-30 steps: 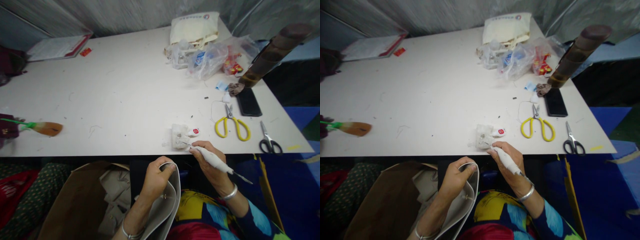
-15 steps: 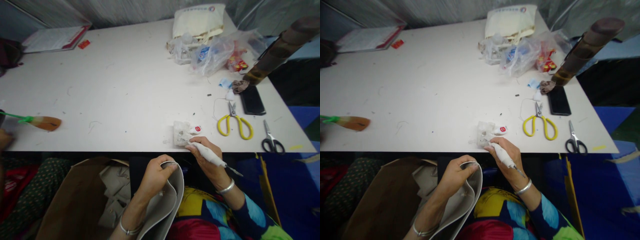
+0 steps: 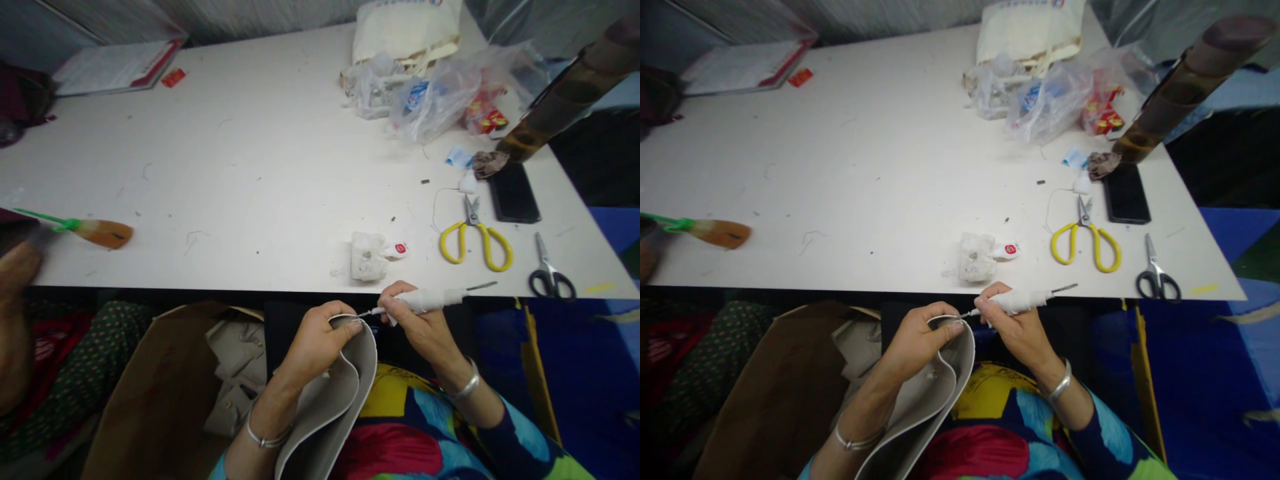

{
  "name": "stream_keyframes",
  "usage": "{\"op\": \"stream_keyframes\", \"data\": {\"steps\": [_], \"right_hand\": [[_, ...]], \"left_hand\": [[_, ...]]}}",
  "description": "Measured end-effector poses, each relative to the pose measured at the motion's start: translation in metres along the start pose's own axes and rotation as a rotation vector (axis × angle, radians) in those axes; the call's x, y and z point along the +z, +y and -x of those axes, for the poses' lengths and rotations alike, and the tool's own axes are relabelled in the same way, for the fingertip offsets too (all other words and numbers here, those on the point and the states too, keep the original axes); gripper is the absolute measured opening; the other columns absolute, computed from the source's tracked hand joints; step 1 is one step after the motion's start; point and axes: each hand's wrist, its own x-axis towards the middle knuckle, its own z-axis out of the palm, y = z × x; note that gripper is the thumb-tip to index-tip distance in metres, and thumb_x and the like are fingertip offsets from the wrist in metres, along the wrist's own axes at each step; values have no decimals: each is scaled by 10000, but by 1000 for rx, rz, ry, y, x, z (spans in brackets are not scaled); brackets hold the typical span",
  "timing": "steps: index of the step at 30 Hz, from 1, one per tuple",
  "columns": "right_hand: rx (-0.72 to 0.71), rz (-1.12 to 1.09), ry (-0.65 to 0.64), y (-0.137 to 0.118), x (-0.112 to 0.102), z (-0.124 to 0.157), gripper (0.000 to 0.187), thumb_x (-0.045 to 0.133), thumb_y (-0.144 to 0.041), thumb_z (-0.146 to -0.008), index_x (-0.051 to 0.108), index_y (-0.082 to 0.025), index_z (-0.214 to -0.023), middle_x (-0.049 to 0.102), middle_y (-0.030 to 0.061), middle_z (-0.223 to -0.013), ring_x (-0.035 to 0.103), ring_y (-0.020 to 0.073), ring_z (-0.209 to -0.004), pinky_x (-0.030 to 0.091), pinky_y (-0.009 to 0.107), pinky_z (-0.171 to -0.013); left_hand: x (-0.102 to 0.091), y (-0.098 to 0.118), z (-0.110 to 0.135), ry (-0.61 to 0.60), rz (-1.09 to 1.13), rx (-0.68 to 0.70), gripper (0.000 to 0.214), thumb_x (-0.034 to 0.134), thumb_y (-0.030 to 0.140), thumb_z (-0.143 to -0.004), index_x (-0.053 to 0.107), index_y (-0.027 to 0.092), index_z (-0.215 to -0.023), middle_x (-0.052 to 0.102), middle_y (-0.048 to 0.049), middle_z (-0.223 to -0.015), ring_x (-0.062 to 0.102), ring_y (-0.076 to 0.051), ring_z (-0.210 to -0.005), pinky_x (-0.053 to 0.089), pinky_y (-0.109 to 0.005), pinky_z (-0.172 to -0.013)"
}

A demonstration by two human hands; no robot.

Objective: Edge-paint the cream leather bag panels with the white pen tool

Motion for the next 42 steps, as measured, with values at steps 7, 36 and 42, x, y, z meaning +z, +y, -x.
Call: {"op": "stream_keyframes", "data": {"steps": [7,36,42], "right_hand": [[46,-10,-45,0,0,1,263,666,-431,-971,653,-190,-868,611,-30,-648,553,128,-587,431,251,-572],[-166,111,475,-1,1,-7,236,635,-426,-1016,663,-217,-911,645,-10,-751,606,151,-689,497,288,-676],[-209,244,387,1,-6,-20,247,641,-456,-1009,666,-220,-939,652,-4,-795,626,171,-742,510,313,-738]], "left_hand": [[3,0,1,-12,19,3,110,709,282,-787,744,179,-805,729,-21,-792,619,-172,-746,436,-280,-704],[-6,-14,-5,122,414,-96,192,819,301,-607,703,149,-618,609,1,-558,493,-121,-564,374,-255,-582],[-8,-22,-1,227,503,-124,205,847,294,-610,733,152,-704,667,-13,-650,555,-135,-621,427,-258,-629]]}}
